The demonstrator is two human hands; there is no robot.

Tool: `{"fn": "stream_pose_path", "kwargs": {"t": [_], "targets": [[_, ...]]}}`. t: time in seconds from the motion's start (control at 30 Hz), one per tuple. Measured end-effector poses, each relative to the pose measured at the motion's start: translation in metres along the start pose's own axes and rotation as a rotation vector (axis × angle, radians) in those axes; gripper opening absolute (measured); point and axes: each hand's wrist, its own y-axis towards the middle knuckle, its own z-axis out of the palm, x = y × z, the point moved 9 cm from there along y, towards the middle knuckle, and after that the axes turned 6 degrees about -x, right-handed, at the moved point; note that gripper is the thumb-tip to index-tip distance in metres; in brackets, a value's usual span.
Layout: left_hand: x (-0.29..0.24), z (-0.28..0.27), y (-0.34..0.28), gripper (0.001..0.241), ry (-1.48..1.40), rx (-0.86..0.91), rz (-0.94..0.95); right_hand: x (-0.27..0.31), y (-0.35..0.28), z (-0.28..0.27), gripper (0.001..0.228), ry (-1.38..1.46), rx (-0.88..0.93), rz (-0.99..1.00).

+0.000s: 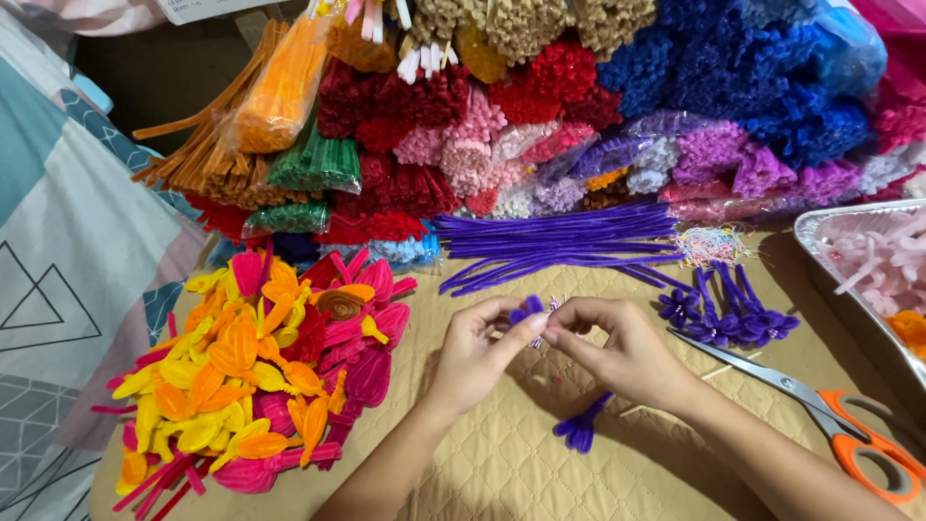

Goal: The person constructs an artificial flower by twisting purple pipe cleaners together to form petals around a central stem.

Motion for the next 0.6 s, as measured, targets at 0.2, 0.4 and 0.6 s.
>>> {"fn": "stream_pose_path", "kwargs": {"t": [0.2, 0.4, 0.6], "targets": [[-0.016, -0.01, -0.001, 0.014, 0.138, -0.109, 0.139, 0.008, -0.002, -0.005, 0.009, 0.006, -0.057, -0.108], [-0.023, -0.008, -0.001, 0.018, 0.128, -0.086, 0.182, -0.007, -0.002, -0.007, 0.006, 0.092, -0.09, -0.013], [-0.131, 0.016, -0.078, 0.025, 0.179, -0.075, -0.022, -0.025, -0.019, 0.003, 0.018, -0.022, 0.024, 0.073]]}}
